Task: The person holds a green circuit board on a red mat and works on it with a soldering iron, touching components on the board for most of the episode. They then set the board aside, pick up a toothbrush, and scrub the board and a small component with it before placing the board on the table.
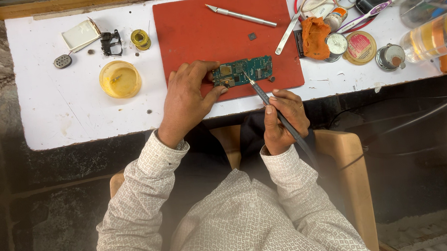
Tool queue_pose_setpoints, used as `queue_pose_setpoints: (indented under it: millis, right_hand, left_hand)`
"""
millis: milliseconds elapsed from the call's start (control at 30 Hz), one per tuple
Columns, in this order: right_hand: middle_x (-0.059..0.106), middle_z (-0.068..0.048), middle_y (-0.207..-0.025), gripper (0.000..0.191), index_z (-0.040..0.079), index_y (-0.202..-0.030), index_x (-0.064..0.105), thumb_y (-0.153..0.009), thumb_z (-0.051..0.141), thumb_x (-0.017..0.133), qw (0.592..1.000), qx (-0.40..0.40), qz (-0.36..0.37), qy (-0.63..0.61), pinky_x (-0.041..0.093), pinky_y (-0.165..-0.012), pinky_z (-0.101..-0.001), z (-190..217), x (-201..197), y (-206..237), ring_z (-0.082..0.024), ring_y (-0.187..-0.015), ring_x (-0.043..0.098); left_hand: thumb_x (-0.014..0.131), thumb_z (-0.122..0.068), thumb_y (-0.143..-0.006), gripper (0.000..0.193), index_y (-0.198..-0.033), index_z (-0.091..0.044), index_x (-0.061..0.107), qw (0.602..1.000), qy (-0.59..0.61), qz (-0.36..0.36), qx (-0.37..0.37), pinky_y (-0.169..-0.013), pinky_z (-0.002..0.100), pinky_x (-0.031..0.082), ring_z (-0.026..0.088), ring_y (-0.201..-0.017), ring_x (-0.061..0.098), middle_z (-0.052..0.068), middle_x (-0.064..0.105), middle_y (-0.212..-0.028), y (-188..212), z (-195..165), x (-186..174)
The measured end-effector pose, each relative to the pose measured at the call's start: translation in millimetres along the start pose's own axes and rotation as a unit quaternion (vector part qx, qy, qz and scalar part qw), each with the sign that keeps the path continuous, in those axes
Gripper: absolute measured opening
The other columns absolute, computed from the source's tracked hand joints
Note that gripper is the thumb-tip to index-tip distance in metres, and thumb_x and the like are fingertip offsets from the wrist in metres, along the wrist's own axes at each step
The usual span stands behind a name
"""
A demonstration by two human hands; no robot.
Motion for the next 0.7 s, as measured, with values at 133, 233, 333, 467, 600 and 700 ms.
queue_pose_setpoints:
  millis: [133, 233, 333, 467, 600, 700]
  right_hand:
    - [0.074, -0.011, -0.098, 0.012, 0.002, -0.106, 0.07, -0.101, 0.013, 0.071, 1.0, 0.001, -0.01, -0.006, 0.064, -0.091, -0.0328, -0.2, -0.3, 0.1, -0.026, -0.113, 0.07]
    - [0.074, -0.012, -0.099, 0.013, 0.001, -0.106, 0.07, -0.101, 0.013, 0.071, 1.0, 0.005, -0.007, -0.012, 0.064, -0.091, -0.0337, -0.3, 0.1, 0.1, -0.027, -0.113, 0.069]
    - [0.074, -0.012, -0.099, 0.014, 0.002, -0.105, 0.07, -0.1, 0.014, 0.071, 1.0, 0.001, -0.01, 0.004, 0.063, -0.093, -0.0353, 0.0, 0.4, 0.1, -0.027, -0.112, 0.07]
    - [0.075, -0.01, -0.094, 0.014, 0.002, -0.104, 0.07, -0.1, 0.016, 0.072, 1.0, -0.006, 0.001, 0.009, 0.06, -0.097, -0.037, 0.7, 1.6, 0.1, -0.028, -0.112, 0.07]
    - [0.076, -0.008, -0.092, 0.014, 0.003, -0.104, 0.071, -0.1, 0.017, 0.072, 1.0, -0.007, 0.008, 0.007, 0.059, -0.098, -0.0371, 1.2, 2.5, 0.3, -0.028, -0.112, 0.07]
    - [0.075, -0.008, -0.092, 0.014, 0.003, -0.103, 0.071, -0.1, 0.017, 0.072, 1.0, -0.003, 0.011, 0.009, 0.059, -0.099, -0.037, 1.4, 2.7, 0.5, -0.028, -0.113, 0.07]
  left_hand:
    - [0.088, -0.021, -0.082, 0.046, -0.121, -0.009, 0.066, 1.0, -0.002, 0.004, -0.001, -0.085, 0.036, 0.042, 0.019, -0.089, 0.061, 0.0, 0.071, -0.094, -0.3, 0.5, 0.4]
    - [0.087, -0.021, -0.082, 0.046, -0.121, -0.009, 0.066, 1.0, -0.003, 0.005, -0.001, -0.085, 0.037, 0.042, 0.019, -0.089, 0.061, 0.0, 0.071, -0.094, -0.8, 0.3, 1.2]
    - [0.087, -0.021, -0.082, 0.046, -0.121, -0.009, 0.066, 1.0, -0.004, 0.006, -0.003, -0.084, 0.037, 0.042, 0.02, -0.089, 0.061, 0.0, 0.071, -0.094, -0.4, 0.1, 1.1]
    - [0.087, -0.022, -0.082, 0.046, -0.121, -0.009, 0.066, 1.0, -0.006, 0.006, -0.004, -0.084, 0.037, 0.042, 0.02, -0.089, 0.061, 0.001, 0.071, -0.093, -0.4, 0.1, 1.1]
    - [0.087, -0.022, -0.082, 0.046, -0.121, -0.009, 0.066, 1.0, -0.006, 0.003, 0.001, -0.084, 0.037, 0.042, 0.02, -0.09, 0.061, 0.001, 0.071, -0.095, -0.6, 0.2, 0.8]
    - [0.087, -0.022, -0.083, 0.045, -0.121, -0.009, 0.067, 1.0, -0.006, 0.003, 0.001, -0.084, 0.037, 0.042, 0.02, -0.09, 0.061, 0.001, 0.071, -0.095, -0.5, 0.0, 0.9]
Point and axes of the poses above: each hand's wrist, its own y-axis away from the middle knuckle, its own x-axis out of the palm, z = x × y, the point moved 2 cm from there along -y, towards the middle knuckle
